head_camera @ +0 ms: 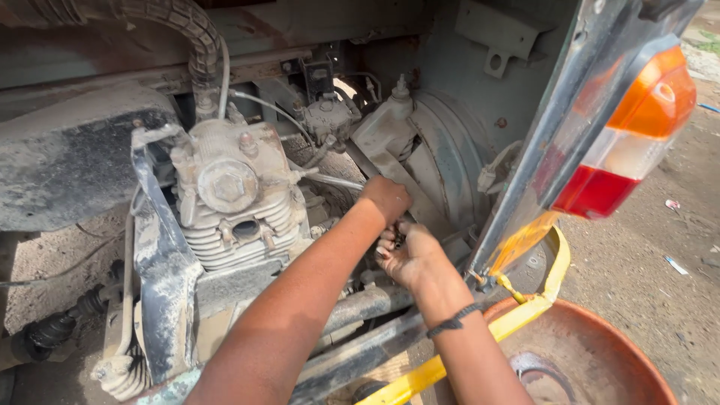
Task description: Dismantling and repairing components of a small vehicle engine using wrenches.
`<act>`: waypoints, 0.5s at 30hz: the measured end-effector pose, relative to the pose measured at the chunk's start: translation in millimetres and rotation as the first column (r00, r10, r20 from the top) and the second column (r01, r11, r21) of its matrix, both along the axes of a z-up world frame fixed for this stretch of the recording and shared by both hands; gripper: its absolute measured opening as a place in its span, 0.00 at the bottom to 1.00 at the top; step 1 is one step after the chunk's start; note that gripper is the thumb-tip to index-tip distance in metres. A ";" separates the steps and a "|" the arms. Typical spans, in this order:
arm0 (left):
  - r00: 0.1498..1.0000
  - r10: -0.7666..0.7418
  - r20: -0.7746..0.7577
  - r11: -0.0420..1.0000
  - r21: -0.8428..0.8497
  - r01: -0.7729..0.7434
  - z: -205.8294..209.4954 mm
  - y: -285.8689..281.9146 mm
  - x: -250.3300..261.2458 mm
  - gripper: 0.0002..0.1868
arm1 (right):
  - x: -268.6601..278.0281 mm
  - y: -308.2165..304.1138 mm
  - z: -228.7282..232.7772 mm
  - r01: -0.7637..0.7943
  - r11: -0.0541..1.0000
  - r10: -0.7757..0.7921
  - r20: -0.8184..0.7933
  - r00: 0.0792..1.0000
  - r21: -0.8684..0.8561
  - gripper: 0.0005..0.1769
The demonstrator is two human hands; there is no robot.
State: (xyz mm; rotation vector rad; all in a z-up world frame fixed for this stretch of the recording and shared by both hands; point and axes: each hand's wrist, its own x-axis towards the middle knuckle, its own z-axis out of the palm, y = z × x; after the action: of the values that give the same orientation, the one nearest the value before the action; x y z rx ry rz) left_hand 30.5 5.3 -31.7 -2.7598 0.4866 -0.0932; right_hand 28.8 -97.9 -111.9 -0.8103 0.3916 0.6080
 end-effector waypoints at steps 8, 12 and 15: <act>0.995 -0.003 0.099 0.999 0.047 -0.001 5.9 -3.2 -40.7 0.11 | -226.5 -218.8 114.2 -0.450 0.893 0.444 0.127 0.887 0.024 0.09; 0.985 0.030 0.171 0.999 -0.035 -0.024 27.1 -19.3 -93.9 0.12 | -165.4 -357.5 -67.4 -0.112 0.932 0.127 0.020 0.992 -0.345 0.09; 0.949 0.084 0.303 0.954 -0.300 0.012 39.2 -38.4 -144.1 0.21 | -115.8 -475.1 -262.6 0.118 0.875 -0.127 0.013 0.992 -0.469 0.09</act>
State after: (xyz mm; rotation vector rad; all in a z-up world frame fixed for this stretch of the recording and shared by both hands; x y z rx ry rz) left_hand -113.6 -33.1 7.5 -2.9624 0.3589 -0.6361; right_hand -87.0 -573.0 -374.5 -1.2350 0.6166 0.4025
